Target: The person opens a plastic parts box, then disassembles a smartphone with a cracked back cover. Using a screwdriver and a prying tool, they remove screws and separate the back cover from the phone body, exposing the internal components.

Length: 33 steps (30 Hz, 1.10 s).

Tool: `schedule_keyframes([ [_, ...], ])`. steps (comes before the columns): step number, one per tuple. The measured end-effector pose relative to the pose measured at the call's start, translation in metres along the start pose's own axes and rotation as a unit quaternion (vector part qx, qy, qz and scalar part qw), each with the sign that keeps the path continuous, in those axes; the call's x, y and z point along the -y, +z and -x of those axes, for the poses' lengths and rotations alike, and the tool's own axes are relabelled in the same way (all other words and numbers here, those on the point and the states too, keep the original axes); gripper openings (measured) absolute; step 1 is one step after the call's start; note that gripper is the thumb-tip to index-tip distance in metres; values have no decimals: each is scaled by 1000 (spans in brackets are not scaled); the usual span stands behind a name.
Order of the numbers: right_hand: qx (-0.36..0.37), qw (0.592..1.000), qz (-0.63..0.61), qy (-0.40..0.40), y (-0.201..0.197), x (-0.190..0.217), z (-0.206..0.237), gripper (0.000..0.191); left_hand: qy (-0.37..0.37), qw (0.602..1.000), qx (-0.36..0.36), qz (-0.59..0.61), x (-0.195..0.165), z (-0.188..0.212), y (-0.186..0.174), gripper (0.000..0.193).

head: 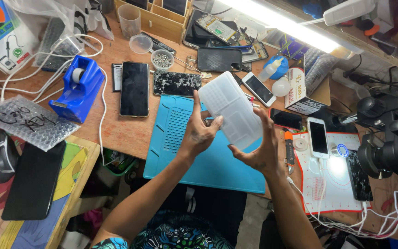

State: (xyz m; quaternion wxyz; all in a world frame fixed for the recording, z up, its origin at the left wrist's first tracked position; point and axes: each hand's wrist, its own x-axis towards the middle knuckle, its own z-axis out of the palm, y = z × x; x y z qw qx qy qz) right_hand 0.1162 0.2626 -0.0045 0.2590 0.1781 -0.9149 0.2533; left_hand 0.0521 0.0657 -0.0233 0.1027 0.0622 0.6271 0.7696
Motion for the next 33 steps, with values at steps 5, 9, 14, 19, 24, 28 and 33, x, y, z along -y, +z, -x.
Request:
schedule_keyframes([
  [5, 1, 991, 122, 56, 16, 22, 10, 113, 47, 993, -34, -100, 20, 8, 25, 86],
  [9, 25, 986, 129, 103, 16, 32, 15, 97, 78, 984, -32, -159, 28, 6, 35, 84],
  [14, 35, 985, 128, 108, 15, 32, 16, 90, 47, 980, 13, -190, 29, 2, 37, 86],
  [19, 25, 983, 135, 120, 16, 33, 24, 87, -15, 970, 49, -239, 32, -3, 40, 80],
  [24, 0, 980, 22, 199, 8, 13, 30, 79, 100, 980, 15, -174, 37, 1, 38, 67],
  [28, -2, 952, -152, 265, -4, -13, 37, 74, 32, 993, 37, -111, 33, 5, 37, 72],
  [33, -10, 821, -457, 341, -17, -34, 42, 78, 24, 995, 49, -88, 26, 13, 34, 74],
])
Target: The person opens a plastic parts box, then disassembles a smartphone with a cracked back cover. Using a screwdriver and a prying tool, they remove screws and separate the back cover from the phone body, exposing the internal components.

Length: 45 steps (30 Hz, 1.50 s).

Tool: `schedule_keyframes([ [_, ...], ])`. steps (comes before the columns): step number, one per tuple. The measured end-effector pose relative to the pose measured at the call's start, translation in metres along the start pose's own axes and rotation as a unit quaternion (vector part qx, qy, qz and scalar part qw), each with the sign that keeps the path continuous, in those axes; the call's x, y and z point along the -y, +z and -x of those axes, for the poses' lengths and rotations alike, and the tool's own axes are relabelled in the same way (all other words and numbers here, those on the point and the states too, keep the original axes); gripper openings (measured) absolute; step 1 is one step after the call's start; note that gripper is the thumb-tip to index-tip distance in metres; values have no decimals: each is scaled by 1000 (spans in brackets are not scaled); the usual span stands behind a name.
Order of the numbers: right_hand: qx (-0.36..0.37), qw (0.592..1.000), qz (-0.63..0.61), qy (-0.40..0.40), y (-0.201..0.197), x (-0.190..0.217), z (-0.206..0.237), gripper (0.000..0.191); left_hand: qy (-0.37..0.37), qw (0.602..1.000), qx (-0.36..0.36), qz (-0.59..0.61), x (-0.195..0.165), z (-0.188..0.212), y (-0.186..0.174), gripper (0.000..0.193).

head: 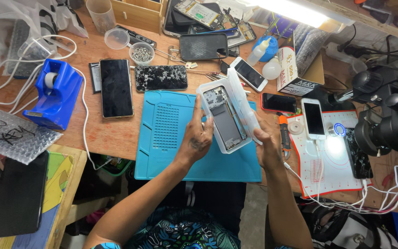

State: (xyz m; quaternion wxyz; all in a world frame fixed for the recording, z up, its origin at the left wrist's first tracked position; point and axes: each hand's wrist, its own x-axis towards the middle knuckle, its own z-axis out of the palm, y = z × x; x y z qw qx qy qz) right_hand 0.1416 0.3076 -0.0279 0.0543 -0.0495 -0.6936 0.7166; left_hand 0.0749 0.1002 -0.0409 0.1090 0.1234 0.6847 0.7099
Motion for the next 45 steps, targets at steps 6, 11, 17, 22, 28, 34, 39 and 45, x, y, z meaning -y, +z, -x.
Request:
schedule_keyframes([
  [6, 37, 997, -68, 15, -10, 3, 0, 85, -2, 1000, 7, -3, 3, 0, 0, 75],
  [11, 13, 1000, 1, -3, -11, 2, 1, 89, 13, 1000, 7, -21, 7, 0, 1, 76],
  [17, 20, 1000, 10, -13, -14, -2, 5, 90, 9, 1000, 7, -10, 5, 6, 0, 76],
  [22, 25, 999, 11, -30, -11, 0, 2, 86, 14, 1000, 0, -6, 4, 4, 3, 76],
  [28, -12, 929, 347, -128, 23, 9, 9, 87, -34, 999, -6, 15, 6, 3, 3, 77],
  [34, -6, 886, 444, -136, 39, 14, 7, 101, 6, 996, -14, 89, 10, 2, 4, 78],
  [39, 11, 897, 421, -132, 28, 15, 8, 98, -52, 990, 16, 133, 16, -4, 5, 86],
  [45, -1, 892, 424, -159, 4, 12, 22, 89, -34, 985, 34, 164, 28, -12, 36, 60],
])
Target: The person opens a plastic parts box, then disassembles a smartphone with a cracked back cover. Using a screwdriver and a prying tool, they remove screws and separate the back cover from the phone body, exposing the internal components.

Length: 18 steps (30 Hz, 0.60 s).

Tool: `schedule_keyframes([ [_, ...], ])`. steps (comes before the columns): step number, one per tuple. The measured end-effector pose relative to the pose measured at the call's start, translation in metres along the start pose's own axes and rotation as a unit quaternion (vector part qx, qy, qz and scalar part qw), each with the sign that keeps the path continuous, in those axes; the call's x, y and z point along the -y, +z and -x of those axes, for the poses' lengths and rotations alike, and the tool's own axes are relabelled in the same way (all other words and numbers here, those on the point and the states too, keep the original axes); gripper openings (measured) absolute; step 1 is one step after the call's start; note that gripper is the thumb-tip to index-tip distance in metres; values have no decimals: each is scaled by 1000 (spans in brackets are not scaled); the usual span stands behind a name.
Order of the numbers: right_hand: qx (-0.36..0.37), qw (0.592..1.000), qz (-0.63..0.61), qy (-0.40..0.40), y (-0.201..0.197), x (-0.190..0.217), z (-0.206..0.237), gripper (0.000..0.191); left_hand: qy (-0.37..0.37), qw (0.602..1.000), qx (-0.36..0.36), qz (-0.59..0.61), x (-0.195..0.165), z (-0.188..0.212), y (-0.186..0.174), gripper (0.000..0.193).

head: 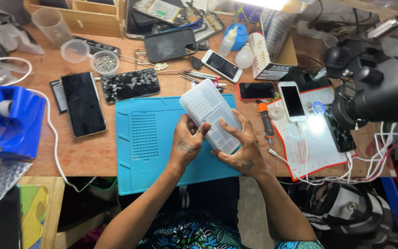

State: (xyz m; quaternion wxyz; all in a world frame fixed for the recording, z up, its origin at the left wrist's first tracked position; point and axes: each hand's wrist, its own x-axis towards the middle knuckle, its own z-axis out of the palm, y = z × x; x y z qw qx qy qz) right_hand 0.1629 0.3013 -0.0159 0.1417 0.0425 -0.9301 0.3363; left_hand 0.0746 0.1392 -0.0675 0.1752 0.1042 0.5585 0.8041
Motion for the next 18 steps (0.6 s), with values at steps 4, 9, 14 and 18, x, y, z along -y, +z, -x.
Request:
schedule_keyframes([
  [4, -17, 999, 39, 2, -6, -11, 7, 83, -33, 999, -5, -41, 9, -5, 14, 53],
  [9, -39, 997, 28, 56, -19, -26, 20, 81, -115, 992, 37, -36, 7, -10, 29, 56],
  [14, -87, 987, 68, 113, -41, -47, 34, 77, -119, 988, 32, -94, -12, 0, 27, 57],
  [18, -112, 979, 99, 135, -51, -68, 43, 76, -107, 989, 49, -89, -23, 8, 26, 46],
])
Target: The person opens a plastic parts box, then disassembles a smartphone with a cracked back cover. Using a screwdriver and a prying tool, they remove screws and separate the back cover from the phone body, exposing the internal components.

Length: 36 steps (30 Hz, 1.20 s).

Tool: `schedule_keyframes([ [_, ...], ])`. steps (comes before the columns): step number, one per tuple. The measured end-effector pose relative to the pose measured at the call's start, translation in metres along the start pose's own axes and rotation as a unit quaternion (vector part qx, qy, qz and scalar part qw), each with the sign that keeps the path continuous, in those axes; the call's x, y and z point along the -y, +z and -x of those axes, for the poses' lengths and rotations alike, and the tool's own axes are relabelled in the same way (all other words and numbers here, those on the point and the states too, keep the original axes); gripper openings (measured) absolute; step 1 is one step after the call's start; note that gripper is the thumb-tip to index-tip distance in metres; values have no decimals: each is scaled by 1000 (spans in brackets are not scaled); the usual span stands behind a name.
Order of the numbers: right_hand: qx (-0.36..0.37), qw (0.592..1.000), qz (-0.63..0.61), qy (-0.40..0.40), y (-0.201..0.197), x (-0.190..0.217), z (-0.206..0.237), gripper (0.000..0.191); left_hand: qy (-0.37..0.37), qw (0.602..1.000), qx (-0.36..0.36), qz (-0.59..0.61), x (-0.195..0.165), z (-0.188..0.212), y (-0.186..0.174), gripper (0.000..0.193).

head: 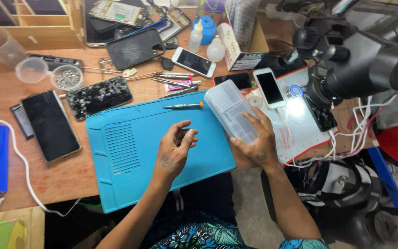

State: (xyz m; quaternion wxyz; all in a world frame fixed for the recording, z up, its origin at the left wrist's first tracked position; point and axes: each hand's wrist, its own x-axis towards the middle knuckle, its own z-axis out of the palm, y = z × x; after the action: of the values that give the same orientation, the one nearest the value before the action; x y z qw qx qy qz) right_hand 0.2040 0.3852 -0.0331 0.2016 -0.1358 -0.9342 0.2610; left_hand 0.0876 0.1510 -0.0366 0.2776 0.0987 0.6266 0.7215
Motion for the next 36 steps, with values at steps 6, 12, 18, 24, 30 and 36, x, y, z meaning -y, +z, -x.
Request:
schedule_keyframes([
  [6, -46, 997, 57, -20, 21, -23, -17, 78, 17, 999, 41, -4, -6, 22, 2, 39],
  [12, -78, 990, 114, -18, 43, -17, -36, 76, 33, 999, 21, -30, -15, 34, -17, 37],
  [18, -50, 987, 152, 4, 49, -1, -35, 82, 37, 997, 18, -66, -18, 46, -27, 37],
  [24, -20, 984, 176, 32, 49, 19, -31, 92, 48, 994, 16, -92, -25, 57, -36, 36],
  [30, -87, 979, 163, -88, 51, 40, -33, 81, 76, 994, -38, -62, -21, 62, -66, 25],
  [36, -71, 979, -78, -177, 67, 83, -34, 35, 142, 983, -104, -58, 0, 44, -89, 21],
])
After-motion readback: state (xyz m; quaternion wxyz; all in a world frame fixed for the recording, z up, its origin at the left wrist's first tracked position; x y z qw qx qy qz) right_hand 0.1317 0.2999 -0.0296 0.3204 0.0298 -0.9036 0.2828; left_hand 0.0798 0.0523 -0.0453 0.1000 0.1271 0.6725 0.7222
